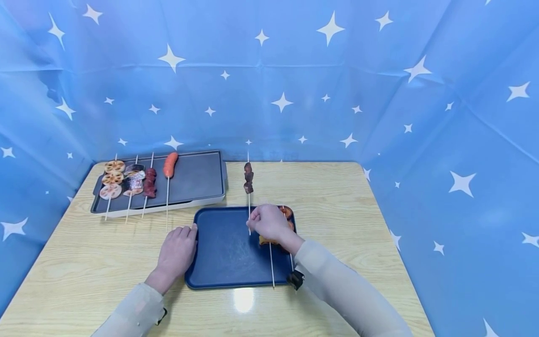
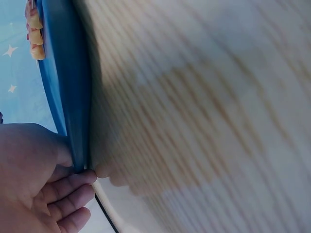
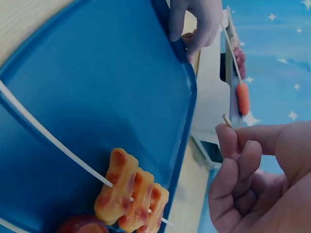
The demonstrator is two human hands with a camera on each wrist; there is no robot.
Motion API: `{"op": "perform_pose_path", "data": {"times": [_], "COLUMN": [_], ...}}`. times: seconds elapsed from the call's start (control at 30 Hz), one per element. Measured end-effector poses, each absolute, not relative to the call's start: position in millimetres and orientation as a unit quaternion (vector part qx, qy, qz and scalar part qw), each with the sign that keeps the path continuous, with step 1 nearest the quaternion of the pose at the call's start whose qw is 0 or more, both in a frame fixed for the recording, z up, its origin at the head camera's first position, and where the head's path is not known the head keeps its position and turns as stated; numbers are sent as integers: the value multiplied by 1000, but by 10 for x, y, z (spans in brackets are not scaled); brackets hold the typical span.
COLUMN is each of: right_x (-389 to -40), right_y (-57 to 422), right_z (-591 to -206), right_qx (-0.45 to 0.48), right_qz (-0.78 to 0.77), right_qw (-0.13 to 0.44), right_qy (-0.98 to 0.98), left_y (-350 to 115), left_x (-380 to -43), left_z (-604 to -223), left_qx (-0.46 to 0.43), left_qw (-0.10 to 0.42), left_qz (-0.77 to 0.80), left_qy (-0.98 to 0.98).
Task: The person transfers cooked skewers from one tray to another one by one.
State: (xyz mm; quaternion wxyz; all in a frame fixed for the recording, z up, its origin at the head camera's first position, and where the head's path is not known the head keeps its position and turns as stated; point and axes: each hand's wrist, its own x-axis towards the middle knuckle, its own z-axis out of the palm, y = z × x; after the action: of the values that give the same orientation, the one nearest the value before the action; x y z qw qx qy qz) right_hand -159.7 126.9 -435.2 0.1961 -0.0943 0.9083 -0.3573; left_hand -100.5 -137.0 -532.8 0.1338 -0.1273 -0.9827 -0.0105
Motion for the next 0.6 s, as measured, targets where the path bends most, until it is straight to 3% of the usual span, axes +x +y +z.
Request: {"op": "perform_pose_path", "data": {"times": [0.6], "right_x": [-1123], "right_y": [1298], "right_z": [-4587], "right_qx": [-132], "right_qz": [-349], "right_qw": [228], "right_qy": [899], "left_y": [-1377], "left_x": [-1007], "left_z": [-5323], "left_qx": [-130], "left_qw": [127], "left_qz": [-13], "left_qy": [-983]}}
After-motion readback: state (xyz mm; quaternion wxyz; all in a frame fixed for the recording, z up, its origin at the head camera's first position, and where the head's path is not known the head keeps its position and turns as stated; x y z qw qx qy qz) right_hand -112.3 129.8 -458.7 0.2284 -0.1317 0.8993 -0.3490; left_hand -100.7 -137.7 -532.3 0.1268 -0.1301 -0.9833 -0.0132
